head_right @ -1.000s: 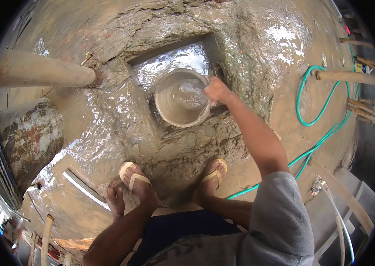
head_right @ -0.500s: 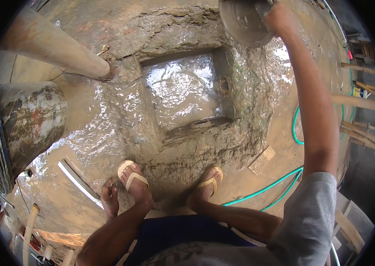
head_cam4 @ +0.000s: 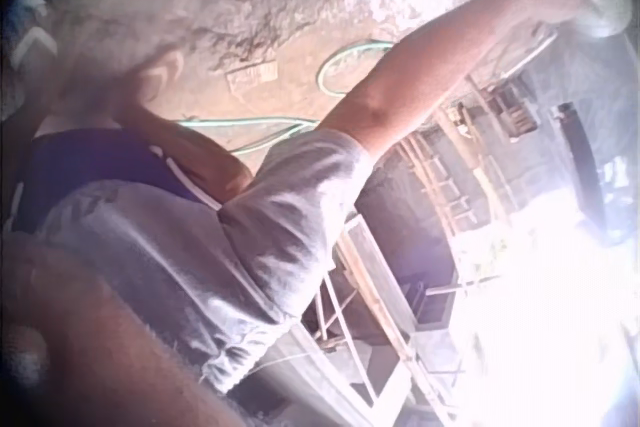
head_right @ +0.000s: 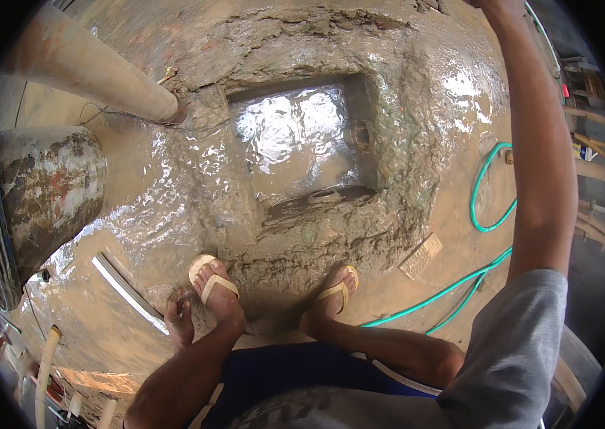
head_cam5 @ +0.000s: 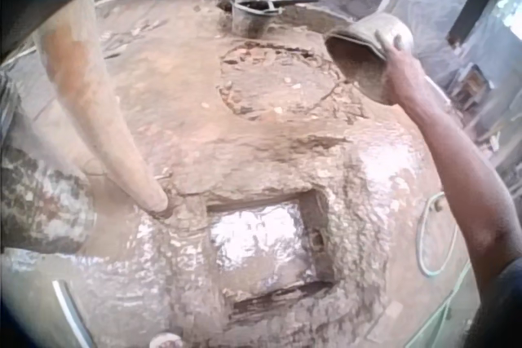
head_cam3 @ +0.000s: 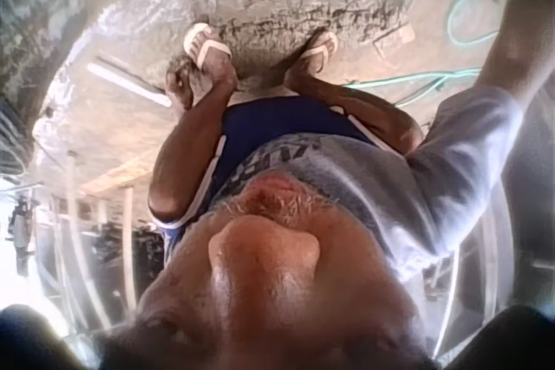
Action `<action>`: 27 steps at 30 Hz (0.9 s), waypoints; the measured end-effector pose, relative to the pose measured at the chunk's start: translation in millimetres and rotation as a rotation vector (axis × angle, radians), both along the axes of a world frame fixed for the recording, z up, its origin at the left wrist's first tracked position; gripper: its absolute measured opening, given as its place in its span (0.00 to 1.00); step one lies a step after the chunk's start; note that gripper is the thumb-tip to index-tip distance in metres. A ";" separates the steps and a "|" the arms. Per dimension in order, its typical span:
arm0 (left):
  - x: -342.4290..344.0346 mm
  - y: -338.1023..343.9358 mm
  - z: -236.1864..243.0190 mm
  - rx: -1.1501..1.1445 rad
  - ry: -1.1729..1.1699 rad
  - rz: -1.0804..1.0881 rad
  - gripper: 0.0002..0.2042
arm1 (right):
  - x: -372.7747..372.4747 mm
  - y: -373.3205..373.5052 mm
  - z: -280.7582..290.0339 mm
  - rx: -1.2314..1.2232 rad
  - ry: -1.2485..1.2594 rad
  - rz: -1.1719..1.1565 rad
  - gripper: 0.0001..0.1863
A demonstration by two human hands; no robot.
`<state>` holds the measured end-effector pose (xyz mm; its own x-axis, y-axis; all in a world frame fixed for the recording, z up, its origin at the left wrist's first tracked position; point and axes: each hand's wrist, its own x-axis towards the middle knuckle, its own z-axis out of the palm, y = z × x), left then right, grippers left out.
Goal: The person cleans a square drainage pit in a wet concrete floor by scooping out water with a small bowl and scraping the inner walls with a piece of wood.
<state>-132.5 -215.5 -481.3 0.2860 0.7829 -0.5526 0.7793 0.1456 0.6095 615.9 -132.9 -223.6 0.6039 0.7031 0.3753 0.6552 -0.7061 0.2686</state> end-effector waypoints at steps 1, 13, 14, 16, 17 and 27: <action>9.4 4.5 -4.5 0.038 -0.080 -0.028 0.17 | 23.4 -29.8 -19.8 -0.010 -0.246 0.167 0.38; 26.0 34.3 5.7 0.052 0.007 -0.150 0.19 | -165.3 -142.5 -368.4 0.126 0.699 -0.351 0.47; 23.5 33.5 8.0 0.055 0.021 -0.148 0.19 | -172.0 -136.1 -378.8 0.126 0.714 -0.348 0.47; 17.9 30.6 11.6 0.051 0.048 -0.120 0.19 | -180.1 -124.6 -395.7 0.172 0.796 -0.593 0.48; 14.4 28.4 13.3 0.052 0.062 -0.115 0.19 | -185.4 -119.6 -403.7 0.198 0.782 -0.622 0.51; 7.4 8.6 14.3 0.096 0.072 -0.122 0.19 | -223.3 -167.8 -420.4 0.045 0.985 -0.347 0.52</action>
